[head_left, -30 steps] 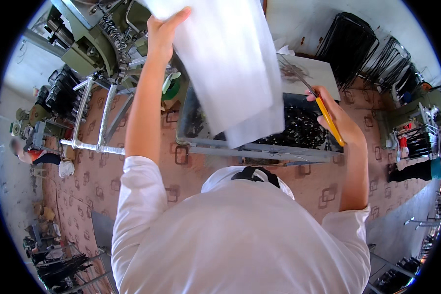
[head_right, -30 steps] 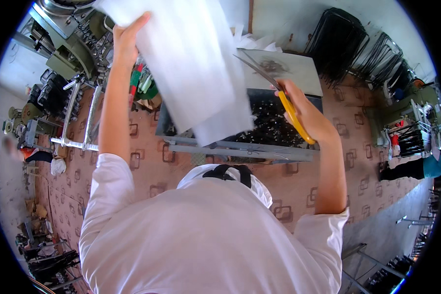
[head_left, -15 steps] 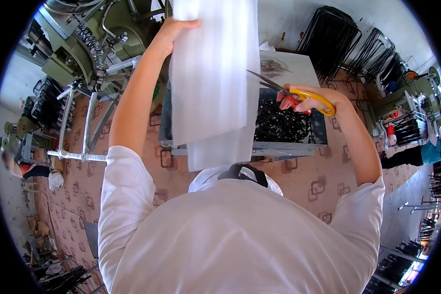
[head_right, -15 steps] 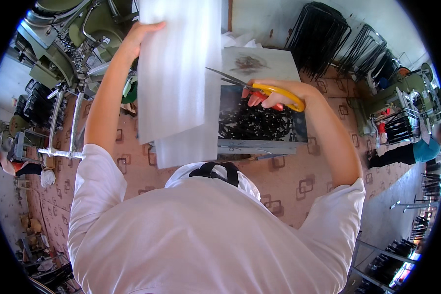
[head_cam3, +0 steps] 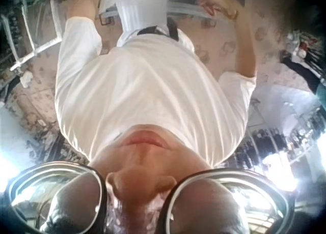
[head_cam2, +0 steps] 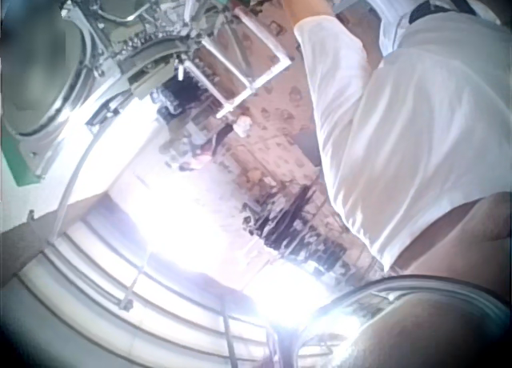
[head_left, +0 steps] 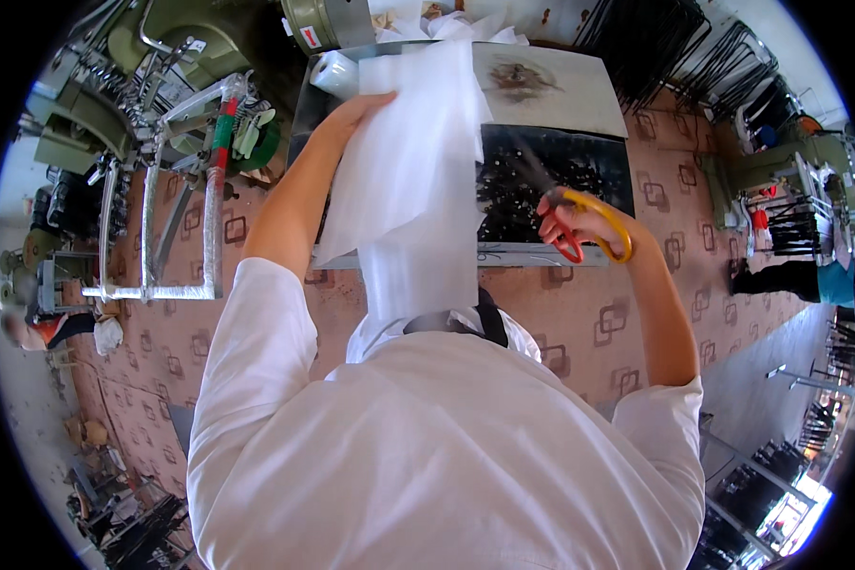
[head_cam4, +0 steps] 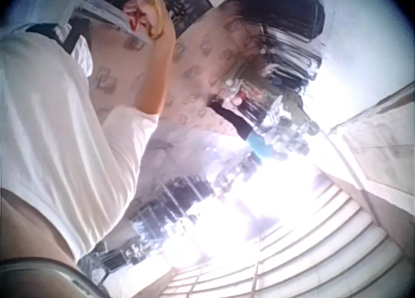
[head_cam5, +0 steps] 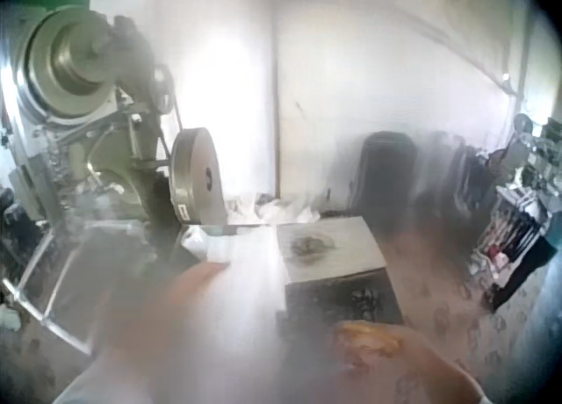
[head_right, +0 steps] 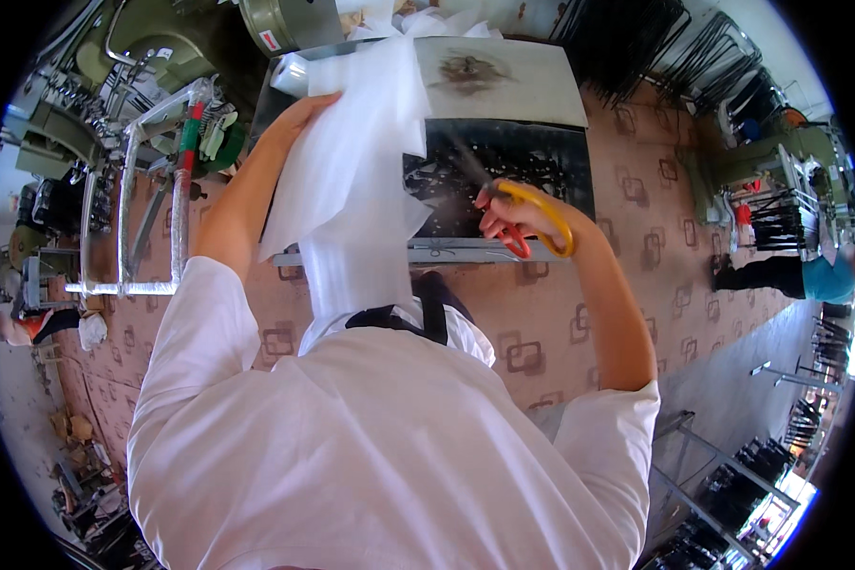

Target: The person cuts several foam sheets using scissors and then wraps them around the joints of metal frames hanging on a rack, securing the foam with clear adhesive tape.

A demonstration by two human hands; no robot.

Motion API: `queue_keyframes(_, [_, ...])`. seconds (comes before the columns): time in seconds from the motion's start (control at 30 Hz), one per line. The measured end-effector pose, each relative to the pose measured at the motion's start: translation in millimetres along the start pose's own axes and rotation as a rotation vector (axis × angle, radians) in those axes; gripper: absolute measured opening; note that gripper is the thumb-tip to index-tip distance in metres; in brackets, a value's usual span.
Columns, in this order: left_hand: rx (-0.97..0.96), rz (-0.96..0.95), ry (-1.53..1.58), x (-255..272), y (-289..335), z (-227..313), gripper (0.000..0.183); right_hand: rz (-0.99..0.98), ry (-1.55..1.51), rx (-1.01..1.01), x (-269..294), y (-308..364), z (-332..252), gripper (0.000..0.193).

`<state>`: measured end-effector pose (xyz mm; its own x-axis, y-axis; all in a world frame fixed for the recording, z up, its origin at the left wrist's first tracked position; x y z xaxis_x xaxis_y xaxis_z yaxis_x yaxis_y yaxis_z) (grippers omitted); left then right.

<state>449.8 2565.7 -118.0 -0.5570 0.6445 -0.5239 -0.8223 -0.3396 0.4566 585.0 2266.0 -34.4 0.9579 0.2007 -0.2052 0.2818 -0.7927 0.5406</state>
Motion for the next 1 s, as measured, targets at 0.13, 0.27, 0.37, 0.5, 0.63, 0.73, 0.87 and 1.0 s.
queue_keyframes(0.13, [-0.074,0.231,-0.401,-42.6,35.3,64.4,0.033,0.252,-0.366,0.292,25.3,5.2,-5.4,0.031])
queue_keyframes(0.27, [-0.292,-0.101,-0.454,-77.6,71.8,146.4,0.030,0.118,-0.442,0.422,3.6,-1.6,-29.8,0.032])
queue_keyframes(0.37, [-0.321,-0.196,-0.542,-103.9,85.9,179.9,0.031,0.145,-0.346,0.508,-15.2,5.7,-50.5,0.037])
queue_keyframes(0.5, [-0.275,-0.248,-0.568,-111.4,60.2,169.7,0.032,0.139,-0.150,0.529,-25.1,18.9,-61.7,0.040])
queue_keyframes(0.63, [-0.191,-0.261,-0.573,-101.2,5.7,110.1,0.033,0.038,-0.093,0.308,-32.4,26.4,-31.7,0.038])
queue_keyframes(0.73, [-0.137,-0.265,-0.645,-98.4,-21.3,59.3,0.039,0.014,-0.043,0.117,-31.3,27.3,8.8,0.031])
queue_keyframes(0.87, [-0.066,-0.268,-0.651,-73.6,-47.1,12.4,0.043,-0.144,-0.144,-0.018,-43.2,17.1,53.6,0.030])
queue_keyframes(1.0, [-0.043,-0.247,-0.740,-79.6,-58.6,2.4,0.044,-0.231,-0.186,-0.055,-56.1,5.9,62.0,0.037])
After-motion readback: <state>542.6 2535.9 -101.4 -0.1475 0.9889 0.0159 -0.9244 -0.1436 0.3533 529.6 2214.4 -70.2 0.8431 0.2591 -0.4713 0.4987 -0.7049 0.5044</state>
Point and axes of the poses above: each hand's wrist, its own y-axis away from the middle knuckle, its own x-axis out of the back of the hand, z = x × y, the point moved 9 cm from there along -y, towards the middle knuckle, and after that the axes turned 9 degrees about -z, right-handed, at the moved point
